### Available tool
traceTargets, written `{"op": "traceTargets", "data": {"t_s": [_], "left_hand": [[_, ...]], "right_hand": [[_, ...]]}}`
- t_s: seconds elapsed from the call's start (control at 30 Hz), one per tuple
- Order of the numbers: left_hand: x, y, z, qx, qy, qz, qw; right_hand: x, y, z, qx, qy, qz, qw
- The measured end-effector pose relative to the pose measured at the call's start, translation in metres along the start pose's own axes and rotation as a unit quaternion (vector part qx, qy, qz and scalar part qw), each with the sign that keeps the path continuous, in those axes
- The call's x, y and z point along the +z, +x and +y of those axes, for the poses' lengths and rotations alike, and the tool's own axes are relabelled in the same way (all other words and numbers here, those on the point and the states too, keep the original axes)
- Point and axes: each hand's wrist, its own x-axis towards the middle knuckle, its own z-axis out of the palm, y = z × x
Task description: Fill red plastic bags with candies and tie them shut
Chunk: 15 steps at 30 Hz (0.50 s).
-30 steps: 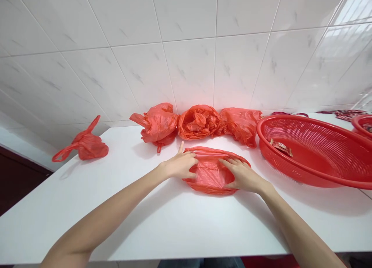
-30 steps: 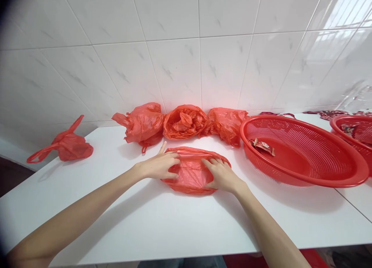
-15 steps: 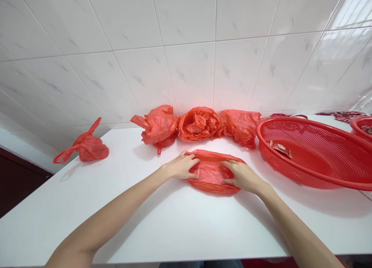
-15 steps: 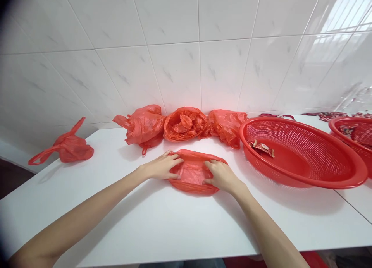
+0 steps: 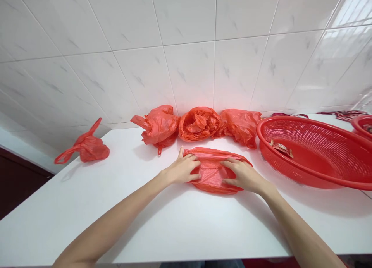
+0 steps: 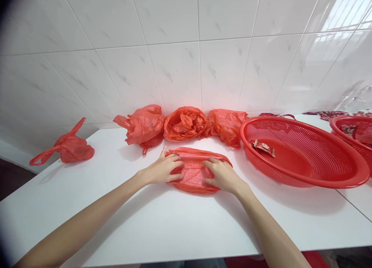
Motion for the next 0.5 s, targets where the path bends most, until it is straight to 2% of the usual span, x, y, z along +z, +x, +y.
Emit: {"op": "traceTargets", "data": {"t_s": [0.07, 0.13, 0.2, 0.27, 0.33, 0.4, 0.43, 0.5], "left_hand": [[0.006, -0.001, 0.0, -0.003, -0.011, 0.012, 1.0], [0.014, -0.001, -0.001, -0.016, -0.024, 0.025, 0.999], [0.021, 0.0, -0.001, -0.029, -0.04, 0.038, 0.998], [0.025, 0.0, -0.001, -0.031, -0.067, 0.057, 0.996], [0.028, -0.006, -0.001, -0.017, -0.109, 0.081, 0.991], [0.029, -0.016, 0.0, 0.009, -0.159, 0.111, 0.981], [0.029, -0.022, 0.0, 0.022, -0.178, 0.129, 0.975], [0.033, -0.034, 0.001, 0.041, -0.194, 0.174, 0.965]], "right_hand": [[-0.001, 0.0, -0.002, -0.017, 0.024, 0.024, 0.999], [-0.006, -0.004, -0.005, -0.054, 0.092, 0.061, 0.992], [-0.019, -0.01, -0.006, -0.09, 0.18, 0.142, 0.969], [-0.042, -0.017, 0.0, -0.092, 0.245, 0.258, 0.93], [-0.072, -0.025, 0.019, -0.039, 0.259, 0.35, 0.9], [-0.102, -0.031, 0.052, 0.054, 0.203, 0.362, 0.908], [-0.114, -0.034, 0.071, 0.104, 0.139, 0.357, 0.918], [-0.125, -0.038, 0.111, 0.181, 0.064, 0.277, 0.942]]}}
